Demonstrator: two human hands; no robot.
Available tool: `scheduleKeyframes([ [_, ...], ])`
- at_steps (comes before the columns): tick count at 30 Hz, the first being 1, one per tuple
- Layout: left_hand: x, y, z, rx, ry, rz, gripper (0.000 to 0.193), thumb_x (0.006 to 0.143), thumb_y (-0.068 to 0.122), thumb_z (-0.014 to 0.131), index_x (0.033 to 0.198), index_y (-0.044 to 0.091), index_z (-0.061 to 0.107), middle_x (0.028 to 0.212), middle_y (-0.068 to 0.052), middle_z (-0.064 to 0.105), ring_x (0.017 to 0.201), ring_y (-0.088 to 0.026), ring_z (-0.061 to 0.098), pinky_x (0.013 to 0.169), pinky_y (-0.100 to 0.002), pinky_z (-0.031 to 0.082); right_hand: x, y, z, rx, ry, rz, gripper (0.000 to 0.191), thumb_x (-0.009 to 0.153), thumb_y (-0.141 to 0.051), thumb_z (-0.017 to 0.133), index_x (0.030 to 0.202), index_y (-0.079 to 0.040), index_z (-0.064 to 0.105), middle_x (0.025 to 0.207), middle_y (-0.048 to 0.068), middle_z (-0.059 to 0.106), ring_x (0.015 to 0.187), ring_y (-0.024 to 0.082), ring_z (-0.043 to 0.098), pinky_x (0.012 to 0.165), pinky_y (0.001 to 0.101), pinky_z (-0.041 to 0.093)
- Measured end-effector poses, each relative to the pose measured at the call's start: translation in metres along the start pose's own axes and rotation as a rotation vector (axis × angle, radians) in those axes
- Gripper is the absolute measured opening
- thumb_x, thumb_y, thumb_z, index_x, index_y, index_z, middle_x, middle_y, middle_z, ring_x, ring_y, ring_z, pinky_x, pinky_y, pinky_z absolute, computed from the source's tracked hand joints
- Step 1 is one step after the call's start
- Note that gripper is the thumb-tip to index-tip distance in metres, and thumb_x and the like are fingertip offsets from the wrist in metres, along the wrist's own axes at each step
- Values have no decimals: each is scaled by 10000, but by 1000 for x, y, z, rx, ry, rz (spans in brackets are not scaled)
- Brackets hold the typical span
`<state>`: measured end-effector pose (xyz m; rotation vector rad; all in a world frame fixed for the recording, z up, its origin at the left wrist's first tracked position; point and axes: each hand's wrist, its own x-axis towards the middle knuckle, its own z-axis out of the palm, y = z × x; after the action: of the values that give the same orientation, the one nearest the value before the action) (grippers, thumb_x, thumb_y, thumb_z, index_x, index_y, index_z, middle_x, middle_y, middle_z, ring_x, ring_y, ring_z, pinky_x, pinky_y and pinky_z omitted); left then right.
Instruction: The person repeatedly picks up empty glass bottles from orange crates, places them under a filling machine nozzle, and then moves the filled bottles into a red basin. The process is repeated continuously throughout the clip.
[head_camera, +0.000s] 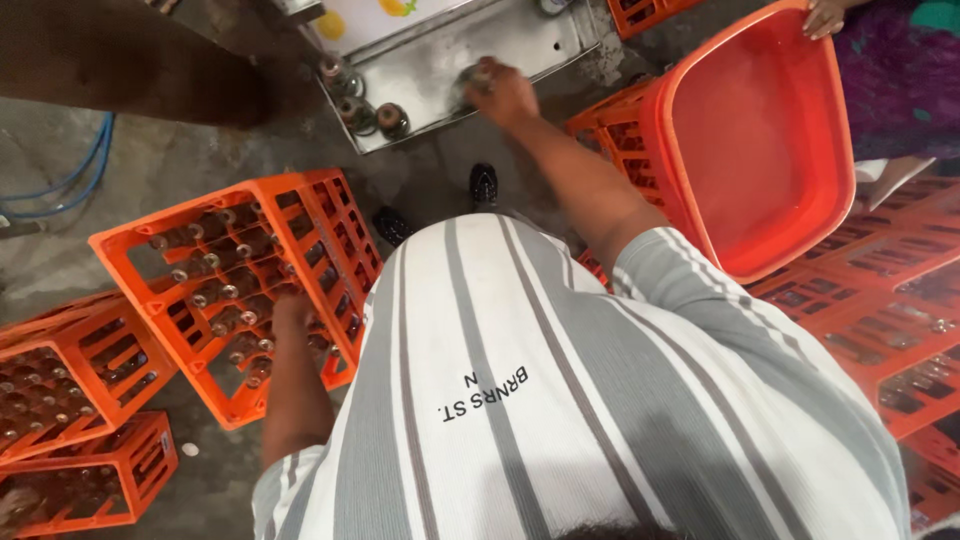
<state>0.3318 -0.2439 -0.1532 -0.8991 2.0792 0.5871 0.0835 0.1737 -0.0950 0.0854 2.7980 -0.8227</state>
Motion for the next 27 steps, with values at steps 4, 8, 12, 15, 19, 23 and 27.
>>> scheduleKeyframes([
  [4, -20, -2, 6, -114, 204, -128, 650, 1059, 639, 452, 1391, 113, 642, 1325, -245, 662, 1220, -443, 606, 1013, -563, 470, 17, 81, -53, 94, 256, 43, 489, 857, -397, 821, 1192, -68, 682, 1022, 186, 756, 939, 337, 739, 832, 440, 582],
  [8, -44, 4, 17, -238, 497, -151, 687, 1055, 611, 458, 1393, 30, 605, 1380, -289, 599, 1253, -482, 574, 1033, -566, 457, 42, 134, -94, 180, 294, 124, 474, 866, -435, 803, 1145, -83, 650, 981, 146, 790, 927, 319, 765, 842, 437, 597],
  [12, -60, 25, 35, -223, 635, -173, 717, 1040, 628, 452, 1478, 63, 511, 1490, -274, 468, 1363, -481, 439, 1081, -608, 368, 60, 156, -109, 150, 417, -114, 442, 893, -420, 833, 1137, -91, 665, 998, 164, 768, 924, 377, 736, 795, 478, 583],
  [15, -66, 48, 49, -195, 646, -224, 740, 1045, 644, 427, 1561, 114, 408, 1592, -223, 357, 1454, -444, 342, 1135, -653, 289, 67, 160, -113, 201, 373, -121, 456, 892, -429, 828, 1135, -88, 648, 992, 154, 755, 921, 371, 739, 796, 470, 586],
  [19, -74, 74, 63, -89, 703, -136, 761, 1066, 631, 442, 1616, 126, 296, 1629, -247, 236, 1462, -455, 259, 1108, -690, 231, 70, 164, -118, 172, 383, -156, 471, 893, -415, 849, 1126, -66, 634, 1014, 166, 742, 956, 403, 703, 809, 490, 569],
  [23, -80, 91, 69, -40, 750, 0, 783, 1076, 634, 462, 1626, 109, 278, 1603, -250, 283, 1442, -433, 299, 1091, -668, 276, 67, 170, -125, 198, 339, -142, 468, 886, -369, 865, 1161, -71, 632, 1073, 151, 731, 1000, 389, 701, 832, 486, 567],
  [27, -88, 109, 71, -21, 724, 56, 751, 1073, 600, 486, 1623, 123, 303, 1600, -224, 323, 1445, -428, 337, 1094, -661, 301, 65, 178, -128, 203, 411, -277, 538, 864, -304, 889, 1264, -71, 616, 1164, 167, 701, 1043, 403, 683, 851, 480, 568],
])
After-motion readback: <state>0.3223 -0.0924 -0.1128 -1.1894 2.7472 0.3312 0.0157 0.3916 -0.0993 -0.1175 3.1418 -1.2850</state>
